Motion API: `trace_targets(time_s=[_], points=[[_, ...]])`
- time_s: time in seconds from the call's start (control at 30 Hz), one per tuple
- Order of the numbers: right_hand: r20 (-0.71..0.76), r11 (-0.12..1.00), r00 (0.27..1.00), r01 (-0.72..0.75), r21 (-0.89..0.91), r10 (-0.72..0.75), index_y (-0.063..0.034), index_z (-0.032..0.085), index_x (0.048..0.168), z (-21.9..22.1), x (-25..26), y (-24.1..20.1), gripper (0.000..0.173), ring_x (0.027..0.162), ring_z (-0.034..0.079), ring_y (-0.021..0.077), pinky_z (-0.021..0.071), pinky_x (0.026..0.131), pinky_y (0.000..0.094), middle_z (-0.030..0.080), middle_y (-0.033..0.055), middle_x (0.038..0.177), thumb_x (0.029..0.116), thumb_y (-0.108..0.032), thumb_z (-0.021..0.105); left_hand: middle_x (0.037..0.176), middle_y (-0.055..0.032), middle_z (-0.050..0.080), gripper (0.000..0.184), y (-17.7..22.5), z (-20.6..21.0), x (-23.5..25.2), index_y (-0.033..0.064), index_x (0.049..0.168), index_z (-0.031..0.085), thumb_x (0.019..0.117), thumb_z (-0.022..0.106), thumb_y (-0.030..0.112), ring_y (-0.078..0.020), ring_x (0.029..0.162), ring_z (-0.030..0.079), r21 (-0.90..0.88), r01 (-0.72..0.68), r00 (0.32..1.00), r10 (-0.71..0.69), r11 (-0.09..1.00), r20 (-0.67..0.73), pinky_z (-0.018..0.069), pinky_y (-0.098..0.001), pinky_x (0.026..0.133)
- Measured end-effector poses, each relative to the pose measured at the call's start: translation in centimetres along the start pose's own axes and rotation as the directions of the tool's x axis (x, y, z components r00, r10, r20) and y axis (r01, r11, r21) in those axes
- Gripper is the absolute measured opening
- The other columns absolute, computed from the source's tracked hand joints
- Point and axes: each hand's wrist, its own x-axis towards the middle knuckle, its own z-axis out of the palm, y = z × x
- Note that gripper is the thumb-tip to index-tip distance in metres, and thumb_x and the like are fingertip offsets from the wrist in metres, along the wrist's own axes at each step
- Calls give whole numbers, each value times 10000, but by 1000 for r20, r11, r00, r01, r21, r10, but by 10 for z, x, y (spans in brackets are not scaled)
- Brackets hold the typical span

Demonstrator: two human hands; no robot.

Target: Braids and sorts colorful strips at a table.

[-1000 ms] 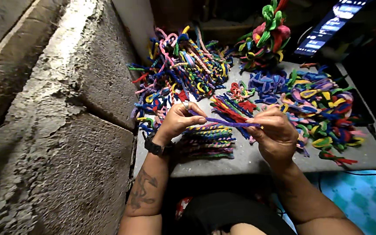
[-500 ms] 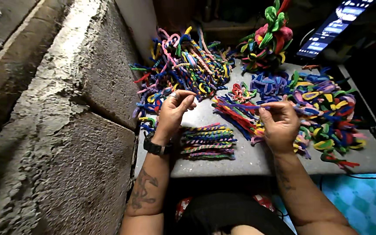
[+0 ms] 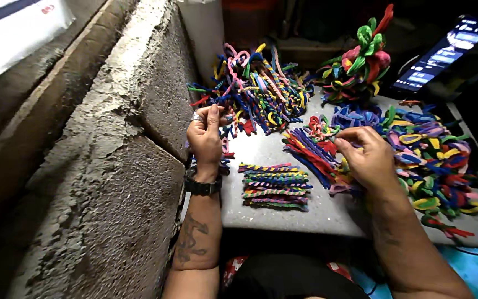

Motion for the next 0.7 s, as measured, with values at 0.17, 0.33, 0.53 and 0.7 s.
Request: trace_targets(time_s=[0.17,0.33,0.53,0.7], points=[[177,972,956,233,25,-233,27,722,1065,39,57,-47,232,961,695,349,551,880,545,708,203,1054,1005,-167,610,837,83,683,235,-7,-4,7,105,1106,643,1106,456,247,9,711,649,-117,51,991,-64,992,-116,550,-156,701],[418,986,898,166,-29,-139,6,729,1133,107,113,-77,232,1070,684,399,519,938,611,710,218,1128,1025,-133,578,811,39,688,234,-10,2,20,56,1028,637,1098,439,160,-35,706,658,-213,102,967,-147,972,-210,568,-212,702],[504,979,861,38,-200,70,-23,694,1188,170,140,-113,331,1104,667,438,503,888,656,709,229,1136,1051,-275,528,771,48,669,248,-16,4,23,57,1016,631,1101,425,164,-41,691,652,-244,114,965,-165,963,-202,569,-229,702],[500,971,844,-88,-224,192,1,692,1175,167,150,-119,301,1157,631,464,480,904,683,676,270,1188,1010,-221,571,766,54,658,263,-13,7,17,44,1070,633,1107,436,213,-13,677,641,-181,240,963,-257,954,-82,561,-200,704]])
